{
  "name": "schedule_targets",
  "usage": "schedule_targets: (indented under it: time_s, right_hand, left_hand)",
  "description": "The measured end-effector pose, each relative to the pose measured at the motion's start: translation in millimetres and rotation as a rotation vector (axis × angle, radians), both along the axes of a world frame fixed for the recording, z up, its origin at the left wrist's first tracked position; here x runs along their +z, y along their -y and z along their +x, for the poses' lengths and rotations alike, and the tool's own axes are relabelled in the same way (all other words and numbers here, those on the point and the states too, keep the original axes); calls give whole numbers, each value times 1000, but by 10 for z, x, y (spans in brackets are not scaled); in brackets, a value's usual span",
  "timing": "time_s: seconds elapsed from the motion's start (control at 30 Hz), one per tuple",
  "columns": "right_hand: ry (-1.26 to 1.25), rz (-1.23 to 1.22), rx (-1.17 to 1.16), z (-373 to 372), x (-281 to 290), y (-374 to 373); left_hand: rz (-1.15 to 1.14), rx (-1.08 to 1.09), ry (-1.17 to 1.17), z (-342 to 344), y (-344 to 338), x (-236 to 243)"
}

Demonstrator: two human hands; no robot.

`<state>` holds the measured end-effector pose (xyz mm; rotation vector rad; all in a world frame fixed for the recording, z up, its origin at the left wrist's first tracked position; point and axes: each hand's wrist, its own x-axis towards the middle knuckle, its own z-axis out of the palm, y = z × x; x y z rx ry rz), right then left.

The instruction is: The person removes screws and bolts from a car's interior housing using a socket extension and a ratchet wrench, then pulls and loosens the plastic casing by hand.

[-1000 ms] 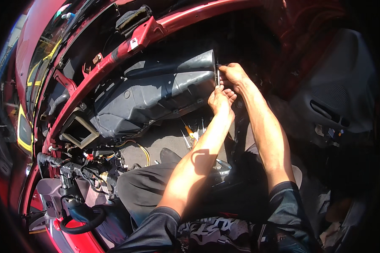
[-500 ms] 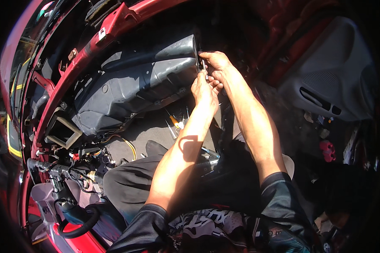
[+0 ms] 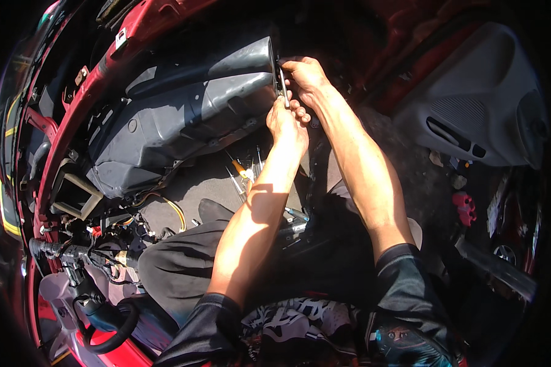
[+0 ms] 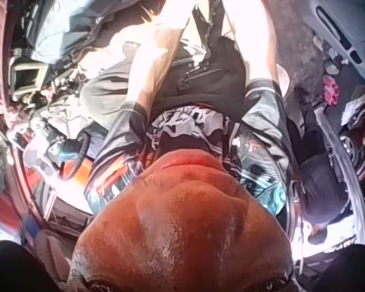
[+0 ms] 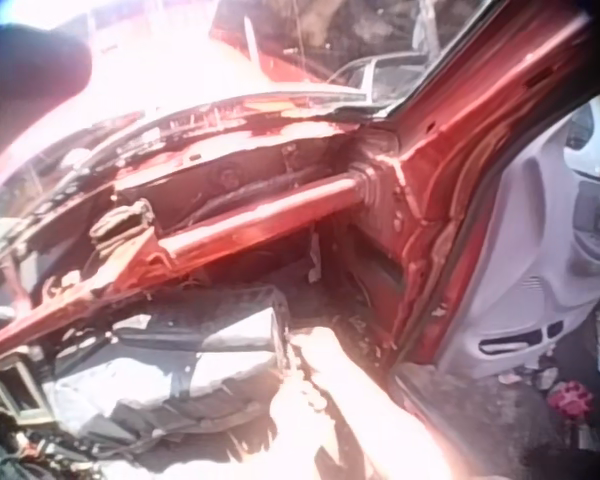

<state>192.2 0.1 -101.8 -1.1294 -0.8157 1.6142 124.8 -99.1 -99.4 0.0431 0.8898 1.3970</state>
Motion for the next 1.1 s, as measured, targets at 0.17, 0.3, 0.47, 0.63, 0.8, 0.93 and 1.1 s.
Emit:
schedule_targets:
  time_s: [0.17,0.3,0.47,0.63,0.8,0.93,1.1]
  right_hand:
    - [-218,-190,-128,-73,52,36]
    - [-128,-188,-127,-132,115,136]
    - [-67,-94,-183,-149,154,41]
    - [292,-5,-272,-201,160,-94]
    - [263,-143,-291,-241,182,-199]
    - [791,-15,-75,-27,316,-194]
    - [789,-78,-94,-249,341,-19]
  left_hand:
    - [-32,-1,78,-36,-1,110]
    - [-37,-57,10,-147,15,39]
    - [27,-246,-234,-249,258,-27]
    - [17,-601,-609,-808,626,197]
    - [-30,-583,-664,-1642,1144,837]
    - [-50,-450,-729,-1987,1583,1094]
    - [-73,-363,-732,-2154,1774,907]
